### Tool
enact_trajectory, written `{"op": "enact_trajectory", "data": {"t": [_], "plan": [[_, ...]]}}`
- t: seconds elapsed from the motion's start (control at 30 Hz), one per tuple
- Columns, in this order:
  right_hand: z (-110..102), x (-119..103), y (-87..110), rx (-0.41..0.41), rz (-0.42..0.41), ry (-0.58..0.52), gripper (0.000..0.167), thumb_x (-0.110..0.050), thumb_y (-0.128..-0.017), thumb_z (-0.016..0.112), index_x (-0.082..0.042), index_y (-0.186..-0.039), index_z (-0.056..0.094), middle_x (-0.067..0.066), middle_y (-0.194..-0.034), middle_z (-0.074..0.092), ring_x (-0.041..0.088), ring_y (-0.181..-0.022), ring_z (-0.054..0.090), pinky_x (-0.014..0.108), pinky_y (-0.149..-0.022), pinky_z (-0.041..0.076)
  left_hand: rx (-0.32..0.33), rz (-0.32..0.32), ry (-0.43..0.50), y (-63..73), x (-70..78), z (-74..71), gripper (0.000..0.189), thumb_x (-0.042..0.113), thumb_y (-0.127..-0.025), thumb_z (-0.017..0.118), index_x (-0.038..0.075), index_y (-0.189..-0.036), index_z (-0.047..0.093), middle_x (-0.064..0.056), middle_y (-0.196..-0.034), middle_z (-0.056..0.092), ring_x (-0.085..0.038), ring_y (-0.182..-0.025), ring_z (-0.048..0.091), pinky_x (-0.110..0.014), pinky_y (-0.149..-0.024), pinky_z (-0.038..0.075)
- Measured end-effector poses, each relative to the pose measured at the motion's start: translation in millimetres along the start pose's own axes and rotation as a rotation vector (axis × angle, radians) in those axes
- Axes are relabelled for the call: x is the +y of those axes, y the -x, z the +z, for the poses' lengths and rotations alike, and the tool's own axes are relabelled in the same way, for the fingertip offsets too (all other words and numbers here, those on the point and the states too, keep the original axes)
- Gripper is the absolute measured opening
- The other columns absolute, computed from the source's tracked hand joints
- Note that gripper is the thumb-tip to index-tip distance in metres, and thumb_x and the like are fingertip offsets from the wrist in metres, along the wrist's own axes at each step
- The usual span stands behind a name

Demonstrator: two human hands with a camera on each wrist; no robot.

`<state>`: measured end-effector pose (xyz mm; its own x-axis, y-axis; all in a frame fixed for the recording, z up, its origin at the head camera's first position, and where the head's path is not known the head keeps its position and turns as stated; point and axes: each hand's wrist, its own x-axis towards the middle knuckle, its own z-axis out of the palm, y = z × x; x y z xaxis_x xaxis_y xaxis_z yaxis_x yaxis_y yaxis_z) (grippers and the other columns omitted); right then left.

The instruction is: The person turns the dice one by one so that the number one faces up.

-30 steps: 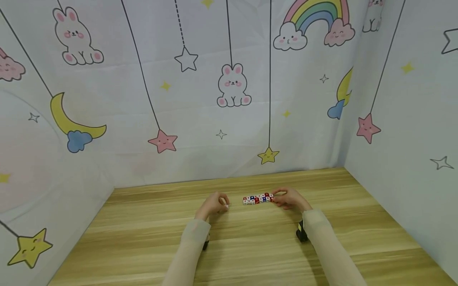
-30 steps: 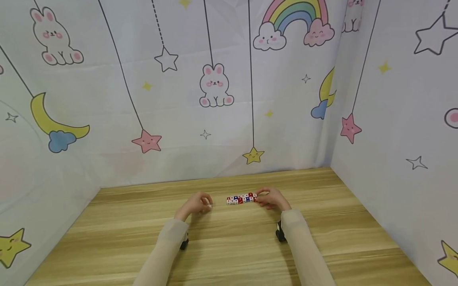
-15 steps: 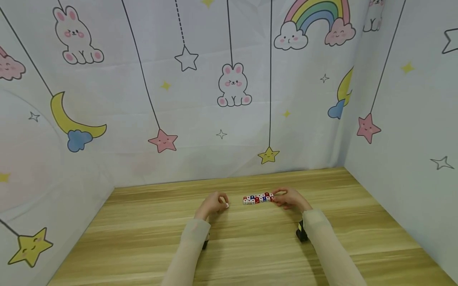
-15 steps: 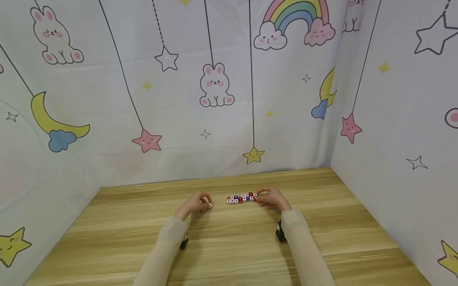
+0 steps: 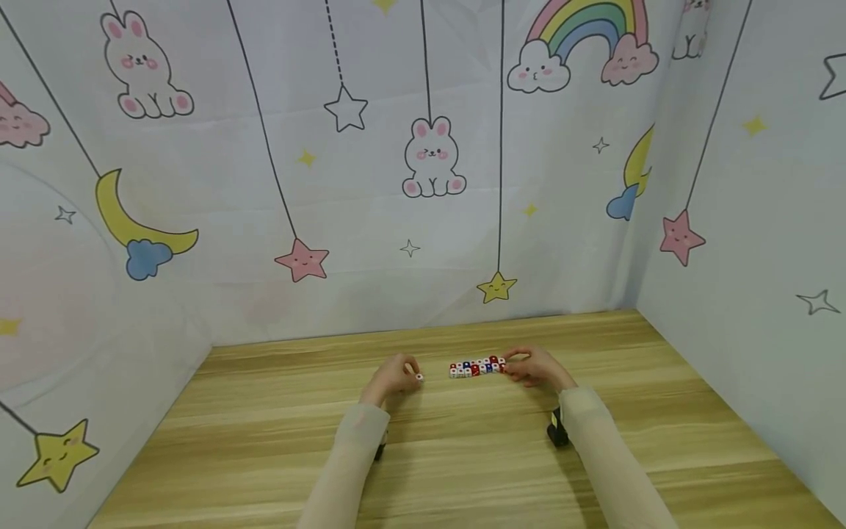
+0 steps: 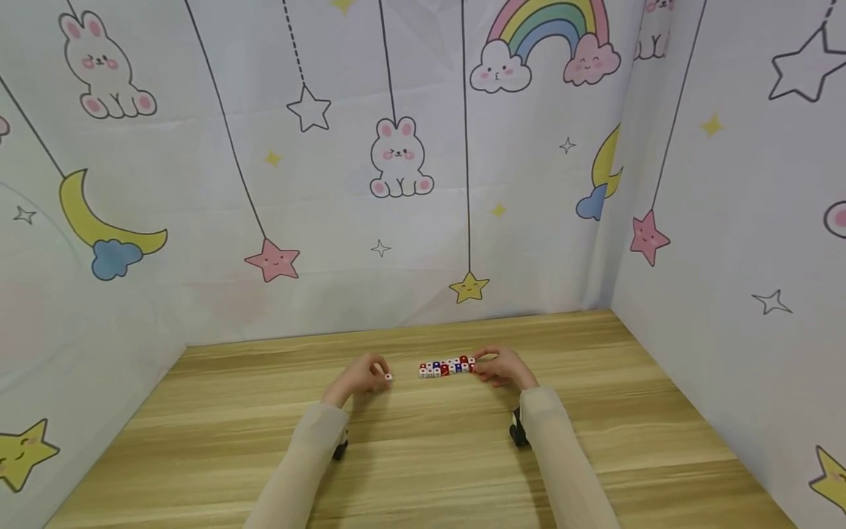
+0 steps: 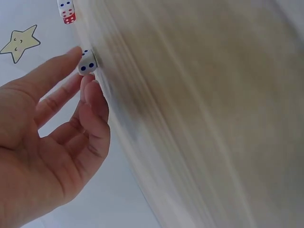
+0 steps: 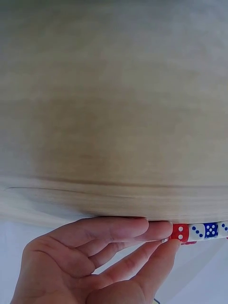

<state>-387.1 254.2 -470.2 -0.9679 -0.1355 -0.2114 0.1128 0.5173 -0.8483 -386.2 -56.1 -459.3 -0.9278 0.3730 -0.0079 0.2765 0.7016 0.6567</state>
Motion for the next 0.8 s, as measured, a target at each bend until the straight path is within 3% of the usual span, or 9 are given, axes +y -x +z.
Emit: {"op": "enact_trajectory", "data": {"t": [0.13, 0.37, 0.53, 0.8], "plan": [[-1, 0, 0.3, 0.0, 0.008, -0.008, 0.037, -0.017, -0.083, 0.063, -0.005, -0.117, 0.055, 0.004, -0.081, 0.068, 0.009, -0.064, 0.061, 0.025, -0.051, 0.048, 0.032, -0.001, -0.053, -2.5, 3.1, 4.4, 0.008, 0.006, -0.076, 0.066, 0.003, -0.082, 0.062, -0.009, -0.074, 0.061, -0.013, -0.059, 0.05, -0.024, -0.051, 0.04], [-4, 5, 0.0, -0.076, -0.082, -0.026, 0.039, -0.029, -0.079, 0.067, -0.01, -0.112, 0.059, 0.004, -0.079, 0.068, 0.01, -0.064, 0.061, 0.027, -0.051, 0.049, 0.056, 0.027, -0.097, -11.1, 14.7, 11.8, 0.004, 0.005, -0.077, 0.064, 0.003, -0.08, 0.063, -0.008, -0.072, 0.06, -0.013, -0.058, 0.048, -0.024, -0.052, 0.037], [-1, 2, 0.5, -0.011, -0.002, -0.036, 0.037, -0.019, -0.082, 0.064, -0.006, -0.116, 0.056, 0.004, -0.079, 0.068, 0.009, -0.065, 0.061, 0.026, -0.053, 0.049, 0.058, 0.019, -0.089, -19.7, 22.0, 17.9, 0.004, 0.005, -0.076, 0.065, 0.003, -0.08, 0.064, -0.006, -0.071, 0.059, -0.013, -0.058, 0.047, -0.024, -0.051, 0.037], [0, -1, 2.3, 0.006, 0.001, -0.015, 0.037, -0.017, -0.084, 0.061, -0.005, -0.118, 0.054, 0.001, -0.077, 0.067, 0.008, -0.062, 0.06, 0.025, -0.05, 0.048, 0.066, 0.036, -0.042, -28.1, 28.4, 26.5, 0.016, -0.003, -0.073, 0.062, 0.0, -0.089, 0.064, -0.012, -0.079, 0.063, -0.014, -0.061, 0.05, -0.023, -0.051, 0.04]]}}
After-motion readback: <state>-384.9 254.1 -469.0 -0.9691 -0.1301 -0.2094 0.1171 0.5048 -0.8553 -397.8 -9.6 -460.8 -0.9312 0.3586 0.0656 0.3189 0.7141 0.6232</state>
